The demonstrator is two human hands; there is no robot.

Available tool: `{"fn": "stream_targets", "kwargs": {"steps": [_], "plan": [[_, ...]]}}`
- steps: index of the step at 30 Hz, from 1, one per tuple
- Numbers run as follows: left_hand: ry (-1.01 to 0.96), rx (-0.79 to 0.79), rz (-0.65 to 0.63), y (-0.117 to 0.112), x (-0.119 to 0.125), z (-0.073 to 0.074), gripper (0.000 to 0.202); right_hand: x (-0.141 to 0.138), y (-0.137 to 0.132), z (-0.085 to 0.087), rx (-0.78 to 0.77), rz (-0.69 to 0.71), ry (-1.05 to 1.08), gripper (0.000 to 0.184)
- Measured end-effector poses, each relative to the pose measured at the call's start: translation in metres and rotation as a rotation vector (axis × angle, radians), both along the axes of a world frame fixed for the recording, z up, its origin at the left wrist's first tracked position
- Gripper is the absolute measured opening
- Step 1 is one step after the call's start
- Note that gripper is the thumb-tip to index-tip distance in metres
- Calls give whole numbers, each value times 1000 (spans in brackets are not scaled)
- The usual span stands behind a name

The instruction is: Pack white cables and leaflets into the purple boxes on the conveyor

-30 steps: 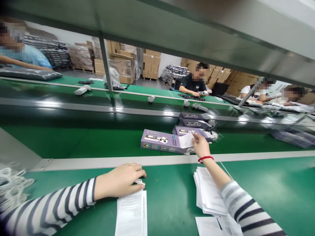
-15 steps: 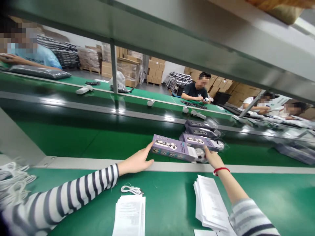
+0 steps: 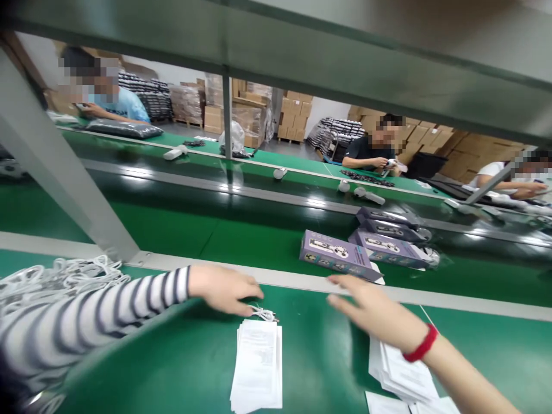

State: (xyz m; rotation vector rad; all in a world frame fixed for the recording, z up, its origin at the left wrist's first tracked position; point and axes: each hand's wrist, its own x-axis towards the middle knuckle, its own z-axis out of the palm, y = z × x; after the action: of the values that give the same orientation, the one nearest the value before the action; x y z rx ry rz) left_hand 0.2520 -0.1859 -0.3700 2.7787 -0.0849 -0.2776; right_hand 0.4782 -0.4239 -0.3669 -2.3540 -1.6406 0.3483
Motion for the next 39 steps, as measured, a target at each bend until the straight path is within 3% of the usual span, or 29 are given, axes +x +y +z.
{"fn": "stream_targets", "kwargs": {"steps": [2,5,8,11,13,15,17,20,22,24,27,31,35,39], "plan": [[-16,88,-29,-12,-30,4,32,-57,13,3,-29,213,-13,43],[-115,128,-23,-33,-78,16,31,-116,43,-9,4,381,-122,39],[-112,66,41,-41,-137,34,36,-136,64,-33,9,439,-189,31],[-41,104,215,-39,-208,41,60,-132,72,-56,4,396,-101,22],[-14,194,348,-41,-256,30,75,-127,75,-65,11,363,-6,20],[-6,260,434,-48,-293,7,85,-123,75,-68,25,348,20,22],[0,285,469,-56,-313,-20,88,-123,71,-71,29,373,-12,30],[-72,336,533,-66,-315,-51,68,-128,55,-83,64,467,-85,54],[-174,398,617,-71,-306,-60,50,-133,43,-99,153,506,-151,78],[-273,442,710,-74,-294,-61,38,-139,36,-118,258,480,-221,89],[-333,419,768,-74,-277,-58,30,-151,41,-134,357,368,-259,69],[-368,359,746,-64,-254,-58,30,-175,63,-125,376,294,-162,37],[-419,344,726,-46,-221,-63,30,-191,87,-112,397,191,-87,38],[-452,358,700,-30,-179,-64,29,-193,100,-110,399,161,-81,37]]}}
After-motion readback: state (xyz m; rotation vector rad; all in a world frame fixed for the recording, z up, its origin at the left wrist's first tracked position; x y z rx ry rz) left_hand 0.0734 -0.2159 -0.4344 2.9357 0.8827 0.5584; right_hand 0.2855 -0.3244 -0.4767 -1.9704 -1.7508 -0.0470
